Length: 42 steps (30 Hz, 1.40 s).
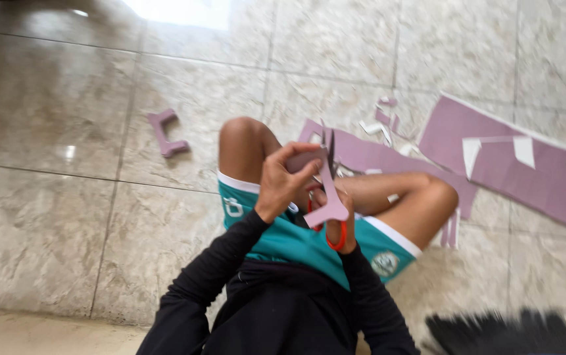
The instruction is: The person sits on the tiled floor and cuts shapes out of mauve paper sheets using red-handled scissors. They hold each sheet against their raised knees, trim along the edges, and drop the cut-off scraps onto the floor beside them as finished cutout pieces accumulate.
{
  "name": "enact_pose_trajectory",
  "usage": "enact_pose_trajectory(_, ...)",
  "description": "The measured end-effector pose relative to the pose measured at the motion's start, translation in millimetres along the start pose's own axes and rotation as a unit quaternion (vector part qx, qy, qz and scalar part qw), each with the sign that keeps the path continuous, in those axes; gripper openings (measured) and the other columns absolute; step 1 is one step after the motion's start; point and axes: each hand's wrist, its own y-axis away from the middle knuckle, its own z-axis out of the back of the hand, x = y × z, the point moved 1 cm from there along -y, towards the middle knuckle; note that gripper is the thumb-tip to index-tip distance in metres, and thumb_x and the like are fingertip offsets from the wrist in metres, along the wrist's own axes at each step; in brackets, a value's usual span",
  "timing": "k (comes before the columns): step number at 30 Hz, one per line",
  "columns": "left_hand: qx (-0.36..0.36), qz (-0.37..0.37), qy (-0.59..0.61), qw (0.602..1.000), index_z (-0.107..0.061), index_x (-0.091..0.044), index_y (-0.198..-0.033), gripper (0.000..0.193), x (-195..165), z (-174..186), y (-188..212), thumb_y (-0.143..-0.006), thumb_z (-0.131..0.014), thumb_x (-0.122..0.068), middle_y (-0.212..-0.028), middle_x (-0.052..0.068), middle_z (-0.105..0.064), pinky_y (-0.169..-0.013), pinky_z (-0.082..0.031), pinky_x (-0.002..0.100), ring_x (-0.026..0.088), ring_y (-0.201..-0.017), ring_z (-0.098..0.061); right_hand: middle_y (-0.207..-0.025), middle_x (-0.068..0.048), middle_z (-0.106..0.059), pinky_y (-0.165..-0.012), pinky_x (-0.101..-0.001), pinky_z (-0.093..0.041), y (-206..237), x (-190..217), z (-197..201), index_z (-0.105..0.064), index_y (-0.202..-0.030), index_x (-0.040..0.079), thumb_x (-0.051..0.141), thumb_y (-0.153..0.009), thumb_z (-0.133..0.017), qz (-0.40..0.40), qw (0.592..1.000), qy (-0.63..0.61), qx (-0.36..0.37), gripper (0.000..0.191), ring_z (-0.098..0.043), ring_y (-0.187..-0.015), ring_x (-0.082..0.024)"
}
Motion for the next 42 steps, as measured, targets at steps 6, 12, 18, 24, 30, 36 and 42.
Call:
enact_pose_trajectory(6, -0.026, -0.063, -0.057, 0.996, -0.07, 0.002, -0.117, 0.029, -5, 20, 4, -0.09, -0.074, -0.008, -0.108, 0.011, -0.076, -0.083, -0.063, 0.029, 0.015, -0.097, -0.074, -0.057, 0.002, -0.051, -0.039, -0.0245, -0.034, -3, -2, -21, -0.067, -0.106, -0.005, 0.028, -0.105, -0.051, -0.011, 0.998, 0.066, -0.019, 0.036, -0.048, -0.044, -0.007)
enact_pose_trajectory(12, -0.032, -0.042, -0.023, 0.998, -0.065, 0.003, -0.118, 0.032, -17, 32, 18, -0.091, -0.074, -0.011, -0.106, 0.013, -0.075, -0.081, -0.064, 0.029, 0.018, -0.093, -0.076, -0.058, -0.002, -0.051, -0.039, -0.026, -0.034, -1, -4, -36, -0.068, -0.103, -0.008, 0.026, -0.104, -0.052, -0.059, 0.998, 0.021, -0.027, 0.038, -0.047, -0.042, -0.009)
enact_pose_trajectory(18, -0.044, -0.002, 0.03, 0.999, -0.063, -0.003, -0.121, 0.037, -35, 33, 23, -0.087, -0.075, -0.011, -0.103, 0.009, -0.072, -0.072, -0.064, 0.03, 0.014, -0.092, -0.074, -0.056, -0.002, -0.049, -0.039, -0.0267, -0.033, -6, 1, -43, -0.068, -0.106, -0.007, 0.026, -0.102, -0.055, -0.063, 0.998, -0.006, -0.022, 0.036, -0.043, -0.042, -0.009)
enact_pose_trajectory(24, -0.016, 0.027, 0.08, 0.996, -0.068, 0.0, -0.111, 0.025, -14, 25, 6, -0.088, -0.075, -0.009, -0.101, 0.007, -0.075, -0.07, -0.066, 0.028, 0.012, -0.09, -0.073, -0.056, 0.001, -0.047, -0.039, -0.0259, -0.031, -8, 8, -28, -0.067, -0.108, -0.006, 0.03, -0.104, -0.054, -0.05, 0.997, 0.051, -0.025, 0.039, -0.043, -0.042, -0.008)
enact_pose_trajectory(30, -0.01, -0.045, 0.039, 0.998, -0.069, 0.003, -0.112, 0.024, -9, 21, -3, -0.093, -0.076, -0.009, -0.1, 0.01, -0.077, -0.076, -0.063, 0.026, 0.012, -0.091, -0.073, -0.079, 0.001, -0.057, -0.06, -0.0232, -0.044, -10, 27, -22, -0.066, -0.126, -0.002, 0.027, -0.109, -0.052, 0.071, 0.977, 0.199, -0.005, 0.037, -0.053, -0.069, -0.006)
enact_pose_trajectory(36, 0.003, -0.031, 0.049, 0.998, -0.069, 0.001, -0.112, 0.025, -10, 11, 5, -0.092, -0.076, -0.012, -0.1, 0.007, -0.076, -0.078, -0.062, 0.025, 0.01, -0.089, -0.073, -0.071, 0.0, -0.055, -0.054, -0.0228, -0.045, -12, 18, -13, -0.065, -0.125, 0.001, 0.023, -0.1, -0.055, -0.062, 0.991, 0.108, -0.04, 0.035, -0.054, -0.061, -0.007)
enact_pose_trajectory(42, 0.031, -0.031, 0.011, 0.999, -0.071, 0.002, -0.115, 0.026, -14, 14, 10, -0.093, -0.077, -0.012, -0.1, 0.007, -0.076, -0.081, -0.059, 0.024, 0.008, -0.092, -0.07, -0.071, 0.0, -0.051, -0.053, -0.0233, -0.041, -9, 11, -6, -0.063, -0.109, -0.003, 0.025, -0.104, -0.056, -0.08, 0.993, 0.067, -0.049, 0.029, -0.048, -0.06, -0.008)
